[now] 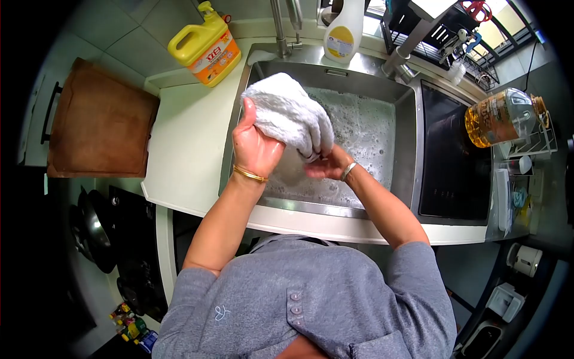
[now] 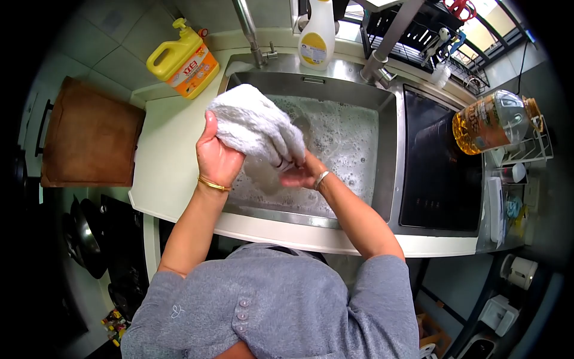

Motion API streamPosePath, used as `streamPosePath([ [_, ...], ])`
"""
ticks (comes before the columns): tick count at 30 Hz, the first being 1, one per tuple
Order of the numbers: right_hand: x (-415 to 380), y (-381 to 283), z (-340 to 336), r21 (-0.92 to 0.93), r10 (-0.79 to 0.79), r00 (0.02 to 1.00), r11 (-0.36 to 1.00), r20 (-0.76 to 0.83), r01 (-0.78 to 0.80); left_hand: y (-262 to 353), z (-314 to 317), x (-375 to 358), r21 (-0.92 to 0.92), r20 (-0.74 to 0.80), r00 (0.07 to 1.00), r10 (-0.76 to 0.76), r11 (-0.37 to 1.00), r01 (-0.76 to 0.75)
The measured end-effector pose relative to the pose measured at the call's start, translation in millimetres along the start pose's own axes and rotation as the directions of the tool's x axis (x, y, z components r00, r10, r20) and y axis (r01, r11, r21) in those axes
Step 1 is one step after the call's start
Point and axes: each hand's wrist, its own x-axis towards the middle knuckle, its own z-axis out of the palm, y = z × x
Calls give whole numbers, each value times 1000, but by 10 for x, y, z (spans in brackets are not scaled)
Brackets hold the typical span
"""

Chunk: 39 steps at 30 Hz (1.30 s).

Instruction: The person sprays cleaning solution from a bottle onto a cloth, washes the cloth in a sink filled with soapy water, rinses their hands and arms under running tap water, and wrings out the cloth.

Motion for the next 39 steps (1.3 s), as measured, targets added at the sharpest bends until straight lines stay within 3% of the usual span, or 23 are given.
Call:
streamPosePath([
  [1, 45, 11, 71, 58, -130, 964, 991, 232, 119, 1, -68, 26, 26, -39, 999, 11, 1000, -10],
  [3, 114, -187, -19, 235, -367, 917, 916, 157, 327, 20, -398, 96, 80, -116, 992, 41, 996, -32],
  [4, 123, -316, -163, 35, -550, 835, 835, 15, 550, 27, -646, 133, 158, -219, 976, 1, 987, 34],
  [5, 247, -501, -523, -463, -629, 742, 742, -231, 485, 48, -982, 174, 218, -373, 924, -79, 961, 170],
  [6, 293, -618, -784, -871, -845, 444, 431, -298, 236, 114, -1303, 161, 204, -591, 790, -164, 917, 343],
  [7, 281, -696, -983, -907, -870, 373, 396, -322, 140, 145, -1538, 152, 144, -772, 598, -217, 855, 497],
  [8, 115, -743, -1080, -870, -830, 457, 448, -319, 207, 108, -1653, 150, 123, -810, 551, -199, 862, 492],
  [12, 326, -833, -1533, -911, -851, 328, 404, -409, -87, 35, -1914, 226, 105, -887, 444, -130, 878, 467],
  [16, 819, -260, -1038, -580, -615, 713, 732, -338, 356, -103, -2057, 454, 171, -899, 430, -81, 839, 516],
  [18, 992, -110, -595, -845, -742, 646, 454, -181, 285, -236, -2119, 627, 172, -928, 369, -60, 809, 562],
  [19, 932, -40, -253, -872, -789, 614, 326, -38, 365, -264, -2169, 656, 157, -864, 467, -186, 782, 603],
  [21, 471, 39, 448, -716, -679, 716, 417, 164, 560, -347, -2307, 693, 147, -669, 600, -438, 714, 685],
  [23, 111, 150, 910, -660, -814, 474, 155, 336, 735, -607, -3003, 853, 447, -268, 875, -403, 753, 483],
  [25, -100, 188, 1096, -804, -802, 470, -22, 369, 594, -722, -2731, 799, 691, 14, 972, -236, 705, 161],
  [27, 349, 85, 543, -846, -795, 310, -435, 521, 309, -553, -2251, 658, 253, -45, 880, -473, 847, 468],
  [28, 537, -107, 138, -878, -828, 295, -444, 477, 177, -468, -2011, 587, 12, -74, 812, -579, 814, 581],
  [29, 608, -321, -218, -929, -842, 403, -365, 359, 65, -327, -1642, 499, 42, -493, 716, -495, 808, 587],
  [30, 684, -438, -493, -956, -840, 495, -287, 223, -55, -192, -1901, 453, 251, -419, 793, -443, 782, 570],
  [32, 1054, -391, -898, -974, -953, 301, -33, -37, -223, 48, -1929, 399, 205, -554, 692, -462, 731, 651],
  [35, 1081, -226, -436, -891, -793, 579, 386, -189, 238, -98, -1853, 428, 171, -781, 537, -318, 719, 674],
  [37, 839, -2, 301, -869, -766, 638, 265, 75, 419, -297, -1842, 542, 150, -841, 470, -270, 717, 680],
  [38, 375, 82, 770, -725, -817, 501, 158, 285, 670, -321, -2712, 577, 236, -489, 726, -483, 728, 643],
  [39, 54, 134, 1134, -752, -808, 501, 114, 311, 649, -377, -2744, 513, 431, -259, 873, -413, 759, 487],
])
